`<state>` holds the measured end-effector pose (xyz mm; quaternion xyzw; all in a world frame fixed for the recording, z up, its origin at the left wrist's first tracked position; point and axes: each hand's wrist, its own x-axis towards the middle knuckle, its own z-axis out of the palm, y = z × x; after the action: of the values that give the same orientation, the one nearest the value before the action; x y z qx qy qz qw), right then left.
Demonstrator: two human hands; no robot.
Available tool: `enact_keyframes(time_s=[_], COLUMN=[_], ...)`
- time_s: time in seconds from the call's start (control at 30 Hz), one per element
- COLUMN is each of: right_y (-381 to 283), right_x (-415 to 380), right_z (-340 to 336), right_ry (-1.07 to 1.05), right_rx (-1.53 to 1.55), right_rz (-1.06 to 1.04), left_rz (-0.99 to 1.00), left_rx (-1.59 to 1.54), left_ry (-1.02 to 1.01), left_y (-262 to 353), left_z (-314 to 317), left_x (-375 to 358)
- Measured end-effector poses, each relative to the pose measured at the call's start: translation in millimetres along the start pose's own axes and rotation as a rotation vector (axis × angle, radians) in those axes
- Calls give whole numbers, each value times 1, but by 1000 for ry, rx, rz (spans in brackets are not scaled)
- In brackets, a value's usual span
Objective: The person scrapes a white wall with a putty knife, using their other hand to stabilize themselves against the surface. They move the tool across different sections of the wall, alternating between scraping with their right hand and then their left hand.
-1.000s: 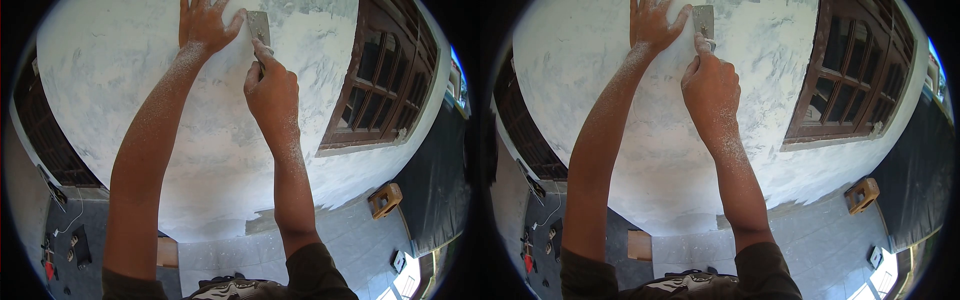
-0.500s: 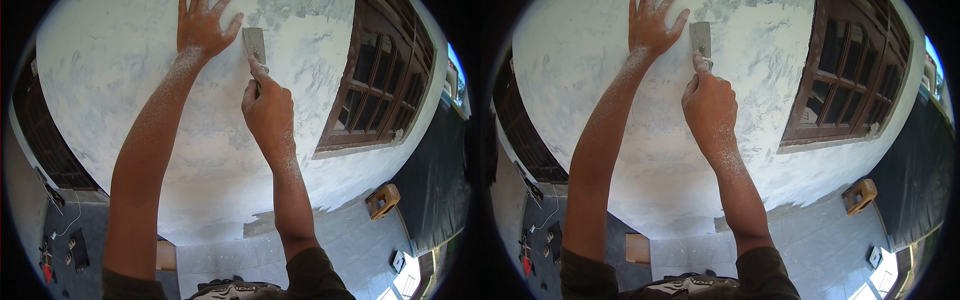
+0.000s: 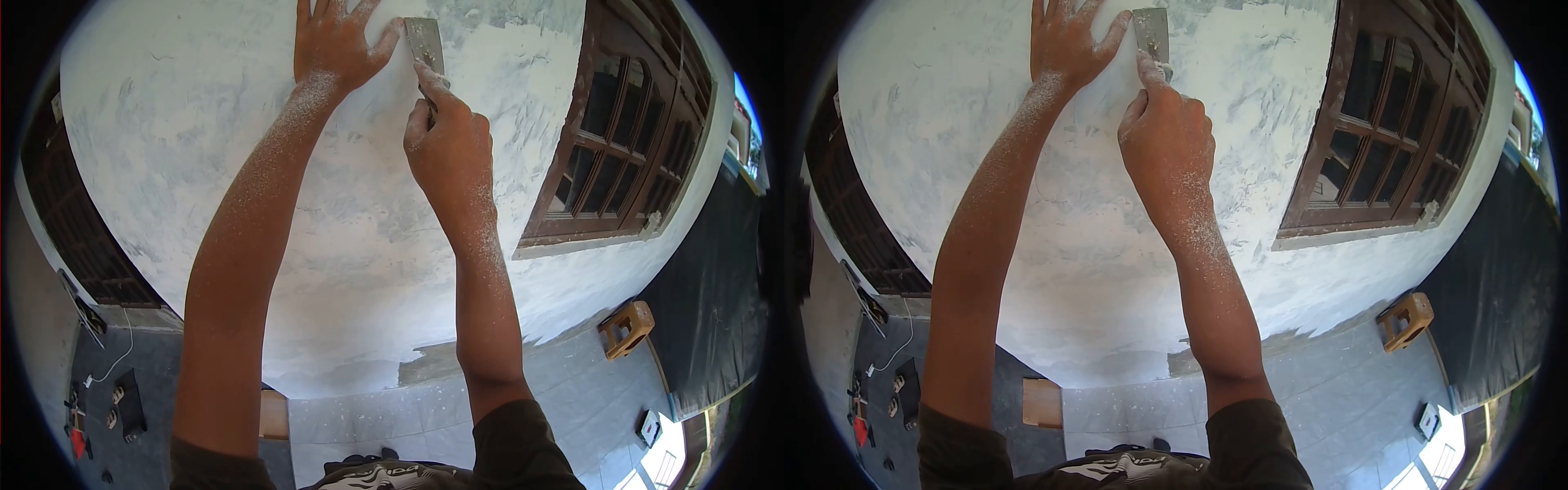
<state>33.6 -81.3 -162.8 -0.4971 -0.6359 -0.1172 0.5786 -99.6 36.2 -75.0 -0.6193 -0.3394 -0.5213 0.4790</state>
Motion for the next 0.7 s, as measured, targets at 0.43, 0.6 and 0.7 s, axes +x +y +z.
enact_keyframes(time_s=[0.43, 0.6, 0.7], right_y=[11, -3, 7], right_x=[-13, 10, -4], right_z=[6, -1, 4], right_ry=[21, 20, 14], right_rx=[-38, -33, -33], right_rz=[-45, -27, -26], left_rz=[-48, -45, -64], left_rx=[-29, -15, -19], left_ry=[28, 24, 37], left_y=[2, 0, 2], left_z=[4, 5, 7], left_x=[0, 1, 0])
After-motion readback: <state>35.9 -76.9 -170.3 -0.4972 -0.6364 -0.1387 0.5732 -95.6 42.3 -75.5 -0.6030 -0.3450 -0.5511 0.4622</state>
